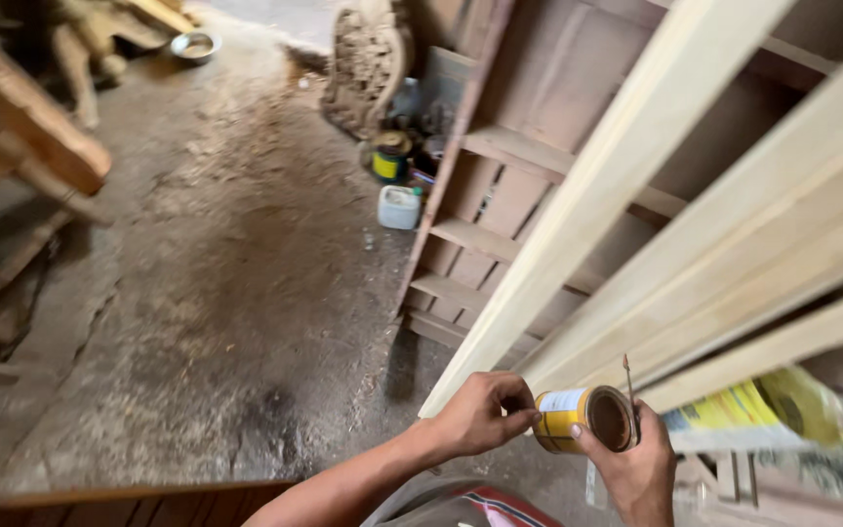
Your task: The person kneels on the floor and applies a dark wood stain to several vertical wooden planks using a small brush. They repeatedly dip the brush into a can of stain and apply it to the surface of the planks.
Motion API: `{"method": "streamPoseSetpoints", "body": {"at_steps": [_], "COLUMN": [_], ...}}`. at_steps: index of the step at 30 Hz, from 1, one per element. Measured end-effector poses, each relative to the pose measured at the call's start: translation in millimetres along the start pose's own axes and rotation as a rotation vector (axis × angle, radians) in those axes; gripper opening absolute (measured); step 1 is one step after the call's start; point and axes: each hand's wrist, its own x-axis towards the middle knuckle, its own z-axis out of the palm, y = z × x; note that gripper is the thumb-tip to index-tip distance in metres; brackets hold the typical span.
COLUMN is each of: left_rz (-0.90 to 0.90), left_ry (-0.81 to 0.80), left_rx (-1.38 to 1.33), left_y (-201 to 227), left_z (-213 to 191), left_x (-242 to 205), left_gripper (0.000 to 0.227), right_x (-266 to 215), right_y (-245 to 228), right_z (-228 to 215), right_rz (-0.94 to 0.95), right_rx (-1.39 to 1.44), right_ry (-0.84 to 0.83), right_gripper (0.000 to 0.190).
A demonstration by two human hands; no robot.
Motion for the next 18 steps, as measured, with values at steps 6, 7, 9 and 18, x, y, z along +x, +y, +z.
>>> {"method": "streamPoseSetpoints", "body": {"at_steps": [6,7,9,18], "left_rz": [-0.014,-0.017,0.005,-0.002], "left_ry": [0.168,0.187,0.230,0.325], "left_rx": [-0.013,-0.037,-0.004,-0.017], "left_y": [-9,-10,-13,-9], "left_z": [-18,-19,-22,-35], "left_x": [-17,-19,-21,-29], "left_gripper": [0.024,0.025,0.027,0.027], "right_x": [26,27,34,49], "right_y": [-29,-31,-36,-61], "right_z": [32,36,46,62], "right_rz": [-0.158,-0.189,-0.243,-0.358], "right_rx": [-0.024,-0.004,0.041,-0.024], "right_ry": [-0.158,-0.178,-0.203,-0.269], "right_gripper": [0.079,0.080,0.081,0.080]}}
